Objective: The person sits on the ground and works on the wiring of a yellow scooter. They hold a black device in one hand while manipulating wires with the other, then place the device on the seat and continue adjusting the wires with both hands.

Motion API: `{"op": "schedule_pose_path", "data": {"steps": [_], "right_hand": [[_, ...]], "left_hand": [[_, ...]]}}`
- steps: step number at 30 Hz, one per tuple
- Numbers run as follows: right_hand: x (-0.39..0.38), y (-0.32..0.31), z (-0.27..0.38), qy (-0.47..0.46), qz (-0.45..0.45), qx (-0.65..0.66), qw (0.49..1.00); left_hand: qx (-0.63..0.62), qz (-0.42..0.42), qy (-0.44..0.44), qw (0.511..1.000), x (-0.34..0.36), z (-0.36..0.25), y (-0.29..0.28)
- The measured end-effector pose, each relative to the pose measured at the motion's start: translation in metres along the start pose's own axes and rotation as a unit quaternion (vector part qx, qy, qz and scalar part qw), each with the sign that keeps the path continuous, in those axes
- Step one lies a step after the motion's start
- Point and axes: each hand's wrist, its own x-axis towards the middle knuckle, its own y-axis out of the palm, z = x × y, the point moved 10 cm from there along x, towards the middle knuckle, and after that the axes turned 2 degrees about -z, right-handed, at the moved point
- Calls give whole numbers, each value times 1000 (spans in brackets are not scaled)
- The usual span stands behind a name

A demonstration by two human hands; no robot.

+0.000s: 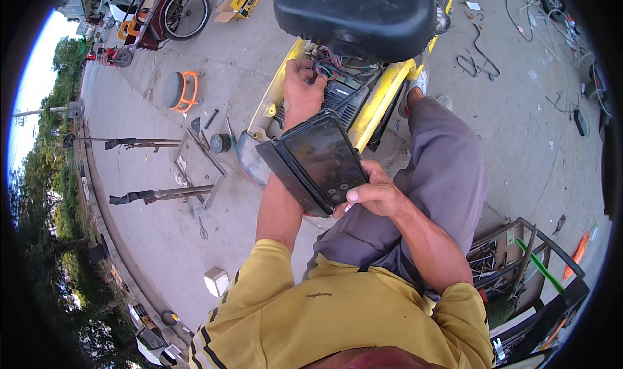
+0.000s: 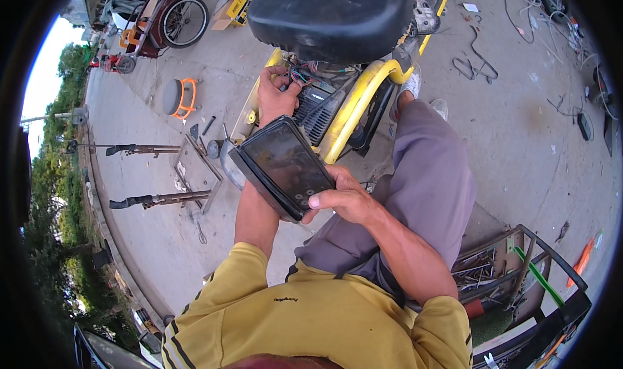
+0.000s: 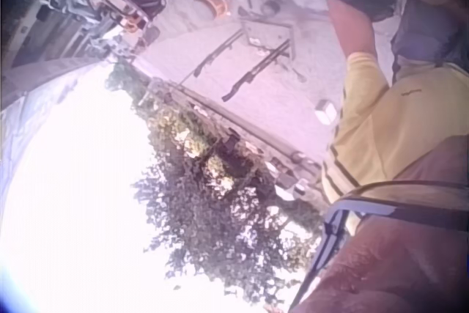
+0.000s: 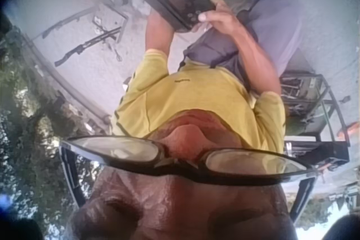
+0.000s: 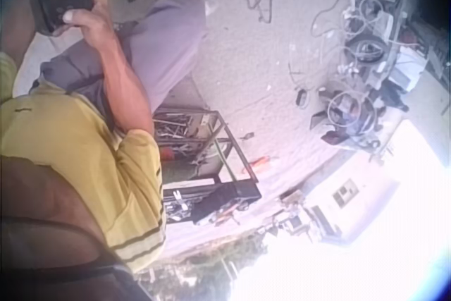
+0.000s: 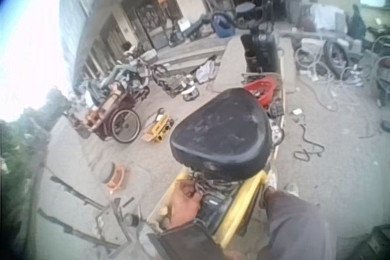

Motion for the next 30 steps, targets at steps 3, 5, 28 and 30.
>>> {"op": "schedule_pose_path", "data": {"steps": [3,5,28,30], "right_hand": [[-1,0,1,1,-5,3,1000],[-1,-1,0,1,-3,6,1000],[-1,-3,-3,8,-8,8,1000],[-1,-3,-3,7,-10,8,1000]], "left_hand": [[13,-45,55,997,-1,-2,-4],[8,-7,48,999,0,6,2],[101,-38,-1,994,-12,-24,-6],[95,-34,4,995,-11,-26,-6]]}}
